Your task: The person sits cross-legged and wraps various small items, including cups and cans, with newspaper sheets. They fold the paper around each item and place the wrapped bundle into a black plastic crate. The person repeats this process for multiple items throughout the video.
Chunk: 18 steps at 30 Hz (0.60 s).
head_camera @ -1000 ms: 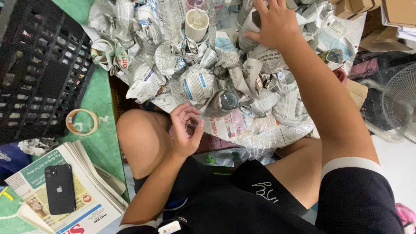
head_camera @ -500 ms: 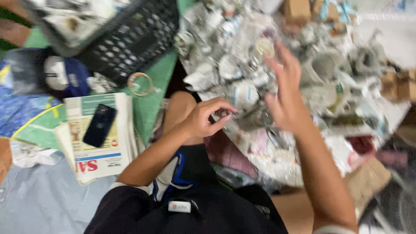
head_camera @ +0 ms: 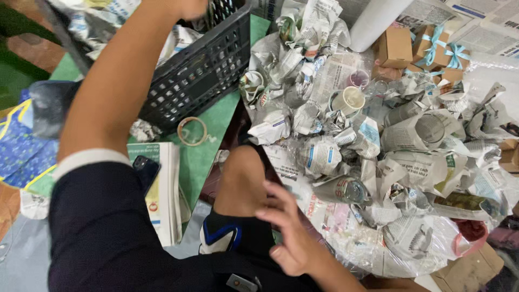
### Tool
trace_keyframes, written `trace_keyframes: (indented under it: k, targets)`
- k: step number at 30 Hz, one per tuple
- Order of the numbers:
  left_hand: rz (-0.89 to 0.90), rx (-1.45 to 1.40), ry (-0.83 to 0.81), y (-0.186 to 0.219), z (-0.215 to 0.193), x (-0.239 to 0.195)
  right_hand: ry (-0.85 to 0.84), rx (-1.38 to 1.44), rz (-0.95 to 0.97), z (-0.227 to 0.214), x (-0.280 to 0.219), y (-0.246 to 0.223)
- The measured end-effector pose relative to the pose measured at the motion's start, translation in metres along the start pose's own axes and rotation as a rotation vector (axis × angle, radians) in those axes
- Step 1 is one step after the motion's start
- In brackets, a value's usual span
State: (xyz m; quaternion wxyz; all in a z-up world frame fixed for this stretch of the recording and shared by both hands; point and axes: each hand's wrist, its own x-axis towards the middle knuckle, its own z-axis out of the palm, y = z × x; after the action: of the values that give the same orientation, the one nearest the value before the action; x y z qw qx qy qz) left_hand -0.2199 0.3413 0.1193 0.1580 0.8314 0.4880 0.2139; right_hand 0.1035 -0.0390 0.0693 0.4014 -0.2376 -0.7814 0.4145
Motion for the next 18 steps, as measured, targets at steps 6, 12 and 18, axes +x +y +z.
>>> trace_keyframes:
  k: [6, 12, 18]
  targets:
    - [-0.048, 0.116, -0.31, -0.052, 0.063, 0.079, -0.169, 0.17, 0.252, 0.0, -0.001, 0.009]
    - [-0.059, 0.192, -0.401, -0.076, 0.06, 0.117, -0.133, 0.326, 0.213, 0.003, 0.02, 0.035]
    - [-0.062, 0.208, -0.421, -0.099, 0.078, 0.119, -0.028, 0.348, 0.216, 0.01, 0.031, 0.036]
